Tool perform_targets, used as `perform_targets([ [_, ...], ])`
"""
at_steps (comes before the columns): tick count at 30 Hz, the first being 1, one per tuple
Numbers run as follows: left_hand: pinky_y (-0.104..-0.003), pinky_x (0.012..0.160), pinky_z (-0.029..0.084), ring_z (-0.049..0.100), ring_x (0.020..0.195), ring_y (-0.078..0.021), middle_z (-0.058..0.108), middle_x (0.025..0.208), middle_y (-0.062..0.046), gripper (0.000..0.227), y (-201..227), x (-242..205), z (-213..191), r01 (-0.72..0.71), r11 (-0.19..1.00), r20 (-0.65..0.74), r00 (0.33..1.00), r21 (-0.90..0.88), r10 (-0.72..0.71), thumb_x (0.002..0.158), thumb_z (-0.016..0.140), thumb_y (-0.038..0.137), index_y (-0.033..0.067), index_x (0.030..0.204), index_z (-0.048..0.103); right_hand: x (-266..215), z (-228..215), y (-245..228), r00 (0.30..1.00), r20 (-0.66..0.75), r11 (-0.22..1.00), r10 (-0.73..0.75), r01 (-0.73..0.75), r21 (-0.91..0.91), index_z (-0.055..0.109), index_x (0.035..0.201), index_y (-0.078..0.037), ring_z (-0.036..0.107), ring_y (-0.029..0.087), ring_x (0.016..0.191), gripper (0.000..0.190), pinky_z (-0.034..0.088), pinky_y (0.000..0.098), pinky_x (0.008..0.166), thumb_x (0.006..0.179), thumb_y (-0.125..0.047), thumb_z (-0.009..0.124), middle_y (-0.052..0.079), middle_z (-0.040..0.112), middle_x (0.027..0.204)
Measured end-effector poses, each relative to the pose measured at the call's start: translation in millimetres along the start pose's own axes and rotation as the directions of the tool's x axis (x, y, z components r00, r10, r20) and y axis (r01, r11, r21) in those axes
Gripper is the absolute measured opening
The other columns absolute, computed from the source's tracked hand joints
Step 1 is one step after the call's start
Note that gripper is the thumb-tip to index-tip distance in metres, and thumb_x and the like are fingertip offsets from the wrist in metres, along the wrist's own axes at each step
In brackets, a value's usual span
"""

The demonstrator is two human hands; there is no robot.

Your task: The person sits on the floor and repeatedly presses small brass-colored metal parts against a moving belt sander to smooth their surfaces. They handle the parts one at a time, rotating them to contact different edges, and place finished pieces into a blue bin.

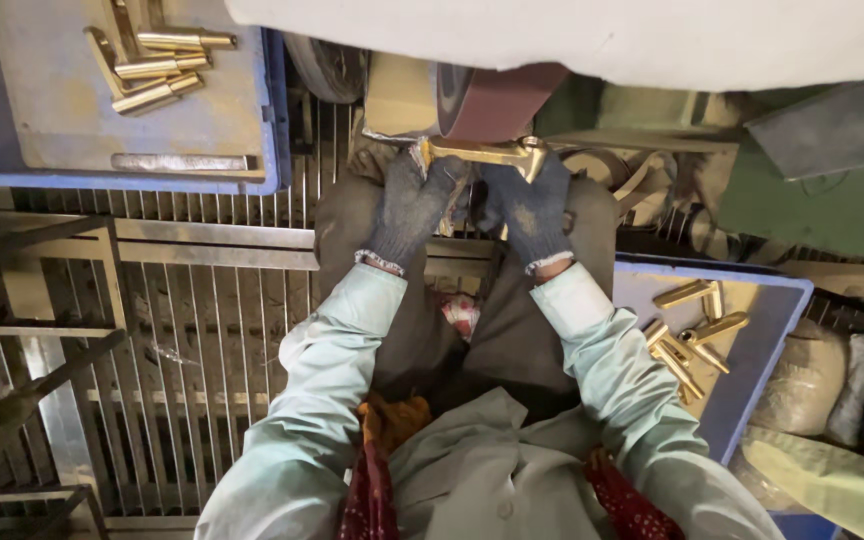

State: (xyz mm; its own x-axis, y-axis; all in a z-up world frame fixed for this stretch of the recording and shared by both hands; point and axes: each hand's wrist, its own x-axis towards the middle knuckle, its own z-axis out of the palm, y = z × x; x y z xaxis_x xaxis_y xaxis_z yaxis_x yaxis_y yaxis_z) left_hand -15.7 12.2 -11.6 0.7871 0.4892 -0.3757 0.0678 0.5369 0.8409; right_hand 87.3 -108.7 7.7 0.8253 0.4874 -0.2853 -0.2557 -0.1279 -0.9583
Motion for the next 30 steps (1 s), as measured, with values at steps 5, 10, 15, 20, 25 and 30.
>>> perform_targets([
  [5,-0.03,0.046,0.05,0.059,0.053,-0.0123,0.062,0.071,-0.004,0.019,-2.7,31.6,-7.4,0.222,0.972,-0.174,0.963,0.072,-0.207,0.097,0.068,0.019,0.0008,0.098,0.065,18.1,17.3,-16.5,0.915,-0.012,0.915,0.404,-0.404,-0.024,0.062,0.09,-0.005,0.054,0.012,0.042,0.013,0.049,0.0302,0.035,0.087,-0.013,0.071,0.002,0.057,0.061],
  [10,-0.028,0.049,0.05,0.059,0.057,-0.0103,0.064,0.075,-0.002,0.021,-4.0,18.8,-14.0,0.094,0.994,-0.113,0.99,0.06,-0.087,0.097,0.069,0.02,0.0004,0.102,0.067,8.7,20.5,-24.5,0.943,0.039,0.943,0.331,-0.332,0.016,0.064,0.091,-0.004,0.051,0.01,0.044,0.008,0.045,0.0283,0.036,0.089,-0.01,0.069,0.001,0.056,0.062],
  [15,-0.029,0.048,0.05,0.058,0.056,-0.0108,0.062,0.073,-0.003,0.018,-3.2,-9.5,-11.2,0.017,0.999,-0.032,0.999,-0.029,-0.017,0.099,0.068,0.019,0.0014,0.103,0.065,-9.4,14.0,-19.6,0.993,0.035,0.992,0.113,-0.111,-0.054,0.066,0.091,-0.002,0.059,0.011,0.048,0.009,0.045,0.0273,0.04,0.092,-0.008,0.073,0.002,0.065,0.068],
  [20,-0.03,0.047,0.049,0.058,0.055,-0.0121,0.062,0.072,-0.004,0.017,2.3,2.7,-13.2,0.097,0.995,-0.078,0.992,-0.025,-0.099,0.097,0.068,0.017,0.0004,0.098,0.064,4.0,23.3,-23.9,0.956,-0.005,0.951,0.294,-0.293,-0.1,0.063,0.087,0.001,0.057,0.013,0.044,0.016,0.047,0.0301,0.037,0.091,-0.013,0.071,0.003,0.059,0.061],
  [25,-0.029,0.045,0.046,0.056,0.052,-0.0113,0.059,0.068,-0.003,0.016,0.5,23.6,-17.8,0.18,0.982,-0.117,0.975,-0.064,-0.186,0.098,0.066,0.016,0.0018,0.092,0.062,17.4,31.0,-26.2,0.897,-0.008,0.897,0.442,-0.442,-0.026,0.063,0.092,-0.002,0.055,0.013,0.041,0.014,0.049,0.0311,0.034,0.085,-0.012,0.07,0.002,0.058,0.06],
  [30,-0.029,0.045,0.045,0.055,0.053,-0.0109,0.061,0.07,-0.002,0.015,-8.6,15.0,-21.7,0.12,0.993,-0.118,0.986,0.01,-0.118,0.098,0.068,0.015,0.0011,0.094,0.064,13.9,24.7,-14.4,0.927,0.003,0.926,0.375,-0.375,-0.039,0.061,0.093,-0.002,0.052,0.014,0.039,0.015,0.046,0.0312,0.032,0.09,-0.012,0.071,0.004,0.057,0.059],
])
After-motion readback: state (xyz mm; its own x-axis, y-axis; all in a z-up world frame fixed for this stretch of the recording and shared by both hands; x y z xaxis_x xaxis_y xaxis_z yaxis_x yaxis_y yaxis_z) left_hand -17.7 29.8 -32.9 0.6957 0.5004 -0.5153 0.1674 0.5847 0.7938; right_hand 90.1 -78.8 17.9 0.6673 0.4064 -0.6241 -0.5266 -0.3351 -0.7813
